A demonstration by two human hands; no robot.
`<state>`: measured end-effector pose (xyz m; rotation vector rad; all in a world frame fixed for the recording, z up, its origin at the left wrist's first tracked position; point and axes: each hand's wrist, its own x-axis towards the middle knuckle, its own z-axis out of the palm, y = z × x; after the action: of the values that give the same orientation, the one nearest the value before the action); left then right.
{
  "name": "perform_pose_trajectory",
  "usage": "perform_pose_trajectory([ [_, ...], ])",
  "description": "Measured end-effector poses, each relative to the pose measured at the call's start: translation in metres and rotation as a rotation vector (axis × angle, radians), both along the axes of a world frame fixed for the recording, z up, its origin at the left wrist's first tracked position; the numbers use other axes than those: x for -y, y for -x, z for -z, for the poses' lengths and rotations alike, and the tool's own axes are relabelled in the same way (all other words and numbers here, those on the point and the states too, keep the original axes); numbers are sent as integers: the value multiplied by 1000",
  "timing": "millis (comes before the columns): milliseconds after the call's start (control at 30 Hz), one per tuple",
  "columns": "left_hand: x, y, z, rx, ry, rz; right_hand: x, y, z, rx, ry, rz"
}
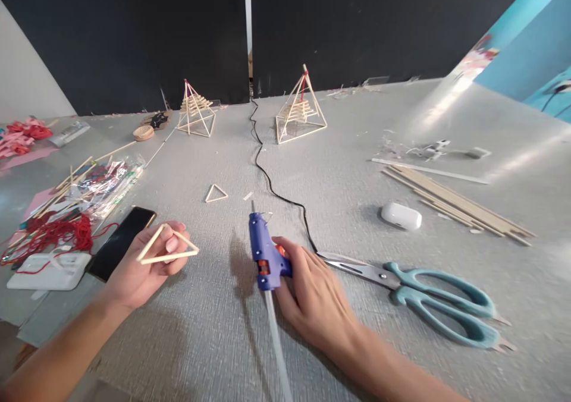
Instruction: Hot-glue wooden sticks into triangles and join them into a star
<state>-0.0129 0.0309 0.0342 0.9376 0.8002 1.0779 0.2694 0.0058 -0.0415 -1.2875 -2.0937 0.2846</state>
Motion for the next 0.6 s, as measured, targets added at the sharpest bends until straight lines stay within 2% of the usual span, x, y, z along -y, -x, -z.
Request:
perform_pose_trajectory([
  [67, 1, 0, -1, -8, -7, -4, 0, 3, 0, 135, -102, -15],
  [200, 3, -2, -2, -36, -33, 4, 1, 9, 2, 281, -102, -10],
  [467, 11, 0, 13, -139, -174, 87, -5, 14, 2, 212, -78, -5],
  [600, 12, 1, 16, -177, -252, 121, -6, 14, 3, 144, -89, -39],
])
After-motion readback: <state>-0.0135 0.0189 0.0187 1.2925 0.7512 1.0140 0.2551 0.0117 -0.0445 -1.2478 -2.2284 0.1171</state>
